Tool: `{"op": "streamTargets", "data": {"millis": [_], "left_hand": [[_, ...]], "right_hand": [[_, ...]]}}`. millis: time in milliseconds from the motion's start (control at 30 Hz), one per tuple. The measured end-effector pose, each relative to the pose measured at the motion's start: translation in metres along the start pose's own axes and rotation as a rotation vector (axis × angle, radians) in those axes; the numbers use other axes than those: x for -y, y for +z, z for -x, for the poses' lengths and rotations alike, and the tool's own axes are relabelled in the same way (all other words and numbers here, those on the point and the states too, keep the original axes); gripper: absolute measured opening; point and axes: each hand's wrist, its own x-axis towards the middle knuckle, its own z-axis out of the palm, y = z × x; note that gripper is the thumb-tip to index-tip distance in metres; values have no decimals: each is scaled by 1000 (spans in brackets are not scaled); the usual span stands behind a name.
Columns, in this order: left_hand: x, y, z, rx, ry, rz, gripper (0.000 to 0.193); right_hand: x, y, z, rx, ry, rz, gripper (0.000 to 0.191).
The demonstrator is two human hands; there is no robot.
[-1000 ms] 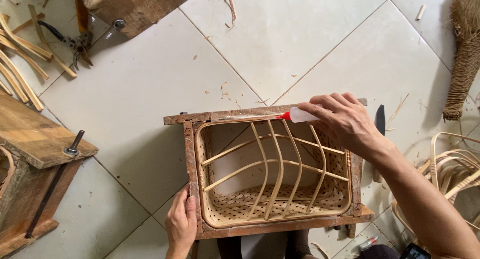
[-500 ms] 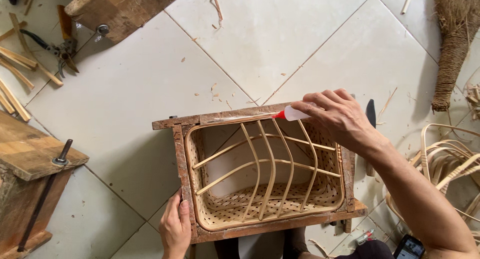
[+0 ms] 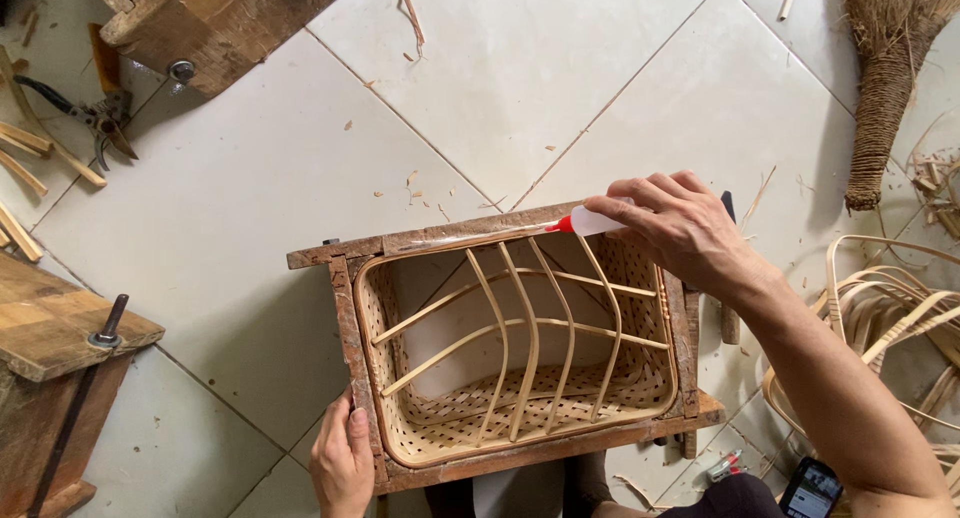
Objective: The person inserts thin wooden strips into a woven basket frame, secures them with a hammer, and applies glue to the joints. The person then removes the strips and repositions the basket.
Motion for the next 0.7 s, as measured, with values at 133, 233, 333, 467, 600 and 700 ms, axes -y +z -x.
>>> {"op": "streamTargets", "data": {"millis": [133, 233, 333, 467, 600, 700], "left_hand": [[-4, -1, 0, 0, 2, -20, 58], [-7, -3, 0, -45, 70, -2, 56], [-8, -3, -2, -35, 59, -17, 56], [-9, -4, -1, -58, 86, 6, 57], [-10, -4, 0, -37, 61, -22, 55], [-9, -4, 1, -25, 51, -22, 56]], "right_hand": [[-5, 0, 3, 5, -8, 48, 47], [-11, -5, 7, 11, 1, 90, 48], [-18, -12, 14, 17, 39, 59, 45], [-23, -17, 22, -17, 40, 12, 48], [-23, -10, 23, -28, 27, 18, 47], [-24, -6, 23, -34, 24, 48, 47]]}}
